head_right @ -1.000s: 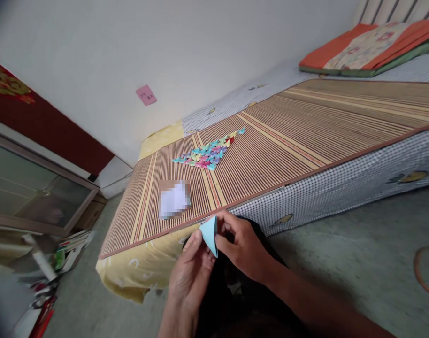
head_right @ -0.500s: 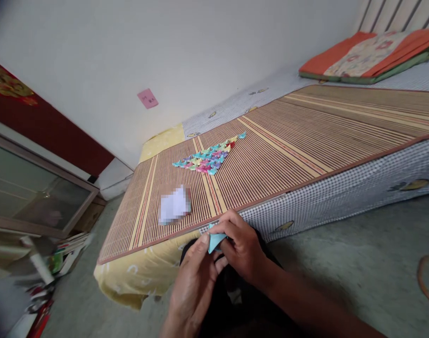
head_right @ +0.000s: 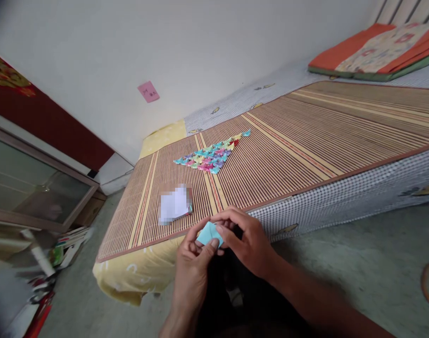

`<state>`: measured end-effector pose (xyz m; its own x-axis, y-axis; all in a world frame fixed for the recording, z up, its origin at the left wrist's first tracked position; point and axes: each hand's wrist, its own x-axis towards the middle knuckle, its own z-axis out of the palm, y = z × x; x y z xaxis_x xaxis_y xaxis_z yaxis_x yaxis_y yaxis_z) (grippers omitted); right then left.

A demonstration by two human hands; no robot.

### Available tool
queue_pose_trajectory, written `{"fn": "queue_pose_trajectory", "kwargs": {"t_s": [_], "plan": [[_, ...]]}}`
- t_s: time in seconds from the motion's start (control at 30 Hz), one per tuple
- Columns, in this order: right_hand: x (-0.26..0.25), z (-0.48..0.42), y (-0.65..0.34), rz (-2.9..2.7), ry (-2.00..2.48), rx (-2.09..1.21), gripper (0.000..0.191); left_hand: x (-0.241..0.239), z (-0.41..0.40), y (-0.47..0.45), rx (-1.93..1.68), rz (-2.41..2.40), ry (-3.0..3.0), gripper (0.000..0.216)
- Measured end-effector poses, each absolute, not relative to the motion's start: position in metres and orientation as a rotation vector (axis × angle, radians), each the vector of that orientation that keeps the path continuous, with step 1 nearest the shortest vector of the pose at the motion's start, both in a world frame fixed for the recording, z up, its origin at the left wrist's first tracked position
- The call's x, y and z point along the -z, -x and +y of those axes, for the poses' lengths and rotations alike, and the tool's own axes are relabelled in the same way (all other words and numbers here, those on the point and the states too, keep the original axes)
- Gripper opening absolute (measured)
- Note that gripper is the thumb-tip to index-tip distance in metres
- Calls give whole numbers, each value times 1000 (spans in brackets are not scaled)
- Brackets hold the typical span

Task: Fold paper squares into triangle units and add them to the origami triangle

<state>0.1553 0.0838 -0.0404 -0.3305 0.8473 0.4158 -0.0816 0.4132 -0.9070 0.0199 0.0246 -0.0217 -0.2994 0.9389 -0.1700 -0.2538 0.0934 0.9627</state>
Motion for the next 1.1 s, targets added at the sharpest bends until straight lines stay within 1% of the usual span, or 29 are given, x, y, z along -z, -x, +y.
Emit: {"fn": "queue_pose_trajectory", "kwargs": {"t_s": [0.07,0.23,0.33,0.47,0.57,0.7,0.77,0.83,1.0,1.1], "plan": [[37,86,-153,-1632,749,-1180,16,19,24,-20,-1422,1340,-799,53],[33,87,-148,-1649,759,-1267,27,19,22,-22,-1424,1372,-831,52],[34,84,-146,-1605,760,-1343,27,21,20,-21,-1438,1411,-846,51],[36,85,-144,-1638,785,-1251,25,20,20,-18,-1395,1397,-838,52],[34,87,-142,-1668,773,-1146,24,17,21,-14,-1310,1304,-801,39],[31,90,-139,-1710,718,-1056,23,16,22,-11,-1196,1167,-642,48],[32,90,-137,-1716,695,-1069,22,17,22,-11,-1179,1156,-640,47],[33,89,-136,-1683,702,-1170,21,19,22,-11,-1179,1179,-719,43],[37,87,-136,-1449,697,-1661,31,21,19,-7,-1124,1249,-988,40],[37,91,-138,-1385,694,-1694,36,12,16,1,-1171,1323,-1032,37]]}}
